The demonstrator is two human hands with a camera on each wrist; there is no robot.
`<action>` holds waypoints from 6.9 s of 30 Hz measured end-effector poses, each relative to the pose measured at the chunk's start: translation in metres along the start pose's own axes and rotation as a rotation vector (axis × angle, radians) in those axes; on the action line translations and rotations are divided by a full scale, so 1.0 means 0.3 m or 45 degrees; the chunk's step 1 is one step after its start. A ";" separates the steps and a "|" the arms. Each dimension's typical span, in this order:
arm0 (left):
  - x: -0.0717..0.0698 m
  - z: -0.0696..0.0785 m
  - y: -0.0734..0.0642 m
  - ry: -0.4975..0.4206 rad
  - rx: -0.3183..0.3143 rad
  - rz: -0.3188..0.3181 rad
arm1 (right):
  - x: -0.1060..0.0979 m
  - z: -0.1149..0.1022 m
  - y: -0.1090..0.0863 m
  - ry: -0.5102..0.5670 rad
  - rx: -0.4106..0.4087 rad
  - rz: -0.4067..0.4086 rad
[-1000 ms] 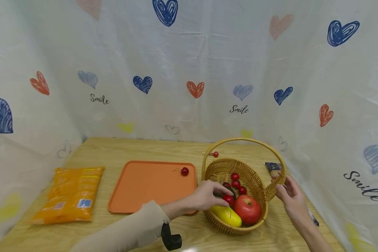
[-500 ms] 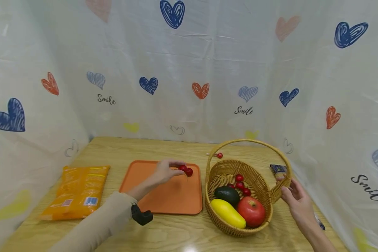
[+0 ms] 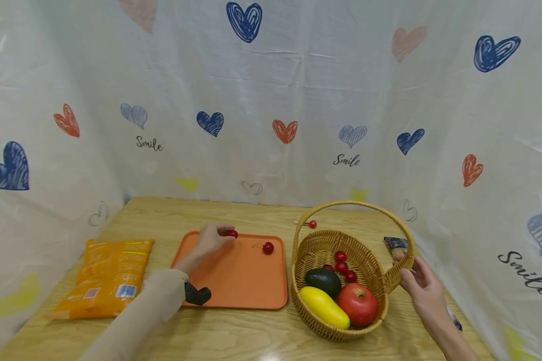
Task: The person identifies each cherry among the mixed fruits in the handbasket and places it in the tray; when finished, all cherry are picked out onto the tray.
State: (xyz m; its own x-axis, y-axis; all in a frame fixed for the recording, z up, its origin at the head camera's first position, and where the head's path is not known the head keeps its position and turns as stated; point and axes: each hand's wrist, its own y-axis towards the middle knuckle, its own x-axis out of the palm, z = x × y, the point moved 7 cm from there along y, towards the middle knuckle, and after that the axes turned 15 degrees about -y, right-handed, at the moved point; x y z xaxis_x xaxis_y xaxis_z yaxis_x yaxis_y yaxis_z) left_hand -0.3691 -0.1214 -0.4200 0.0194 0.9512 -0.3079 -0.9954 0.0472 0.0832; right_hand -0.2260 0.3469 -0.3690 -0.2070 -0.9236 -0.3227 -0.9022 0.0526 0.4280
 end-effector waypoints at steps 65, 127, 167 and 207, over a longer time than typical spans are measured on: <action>0.756 0.434 -0.185 -0.286 0.265 -0.611 | -0.004 0.007 0.001 -0.052 0.005 0.010; 0.826 0.238 -0.026 0.260 -0.267 -0.219 | 0.004 0.010 -0.003 -0.153 0.049 -0.008; 0.621 0.355 -0.273 -0.456 0.139 -0.677 | 0.014 0.008 -0.007 -0.067 0.065 0.006; -0.236 -0.077 -0.064 -0.295 -0.046 0.054 | 0.012 0.005 -0.014 -0.113 0.061 0.026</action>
State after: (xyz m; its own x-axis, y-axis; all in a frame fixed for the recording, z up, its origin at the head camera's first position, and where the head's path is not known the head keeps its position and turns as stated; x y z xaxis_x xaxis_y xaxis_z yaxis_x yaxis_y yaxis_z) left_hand -0.3535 -0.1968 -0.4218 -0.0054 0.9968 -0.0791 -0.9984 -0.0010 0.0563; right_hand -0.2235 0.3439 -0.3733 -0.2565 -0.8849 -0.3887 -0.9142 0.0915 0.3949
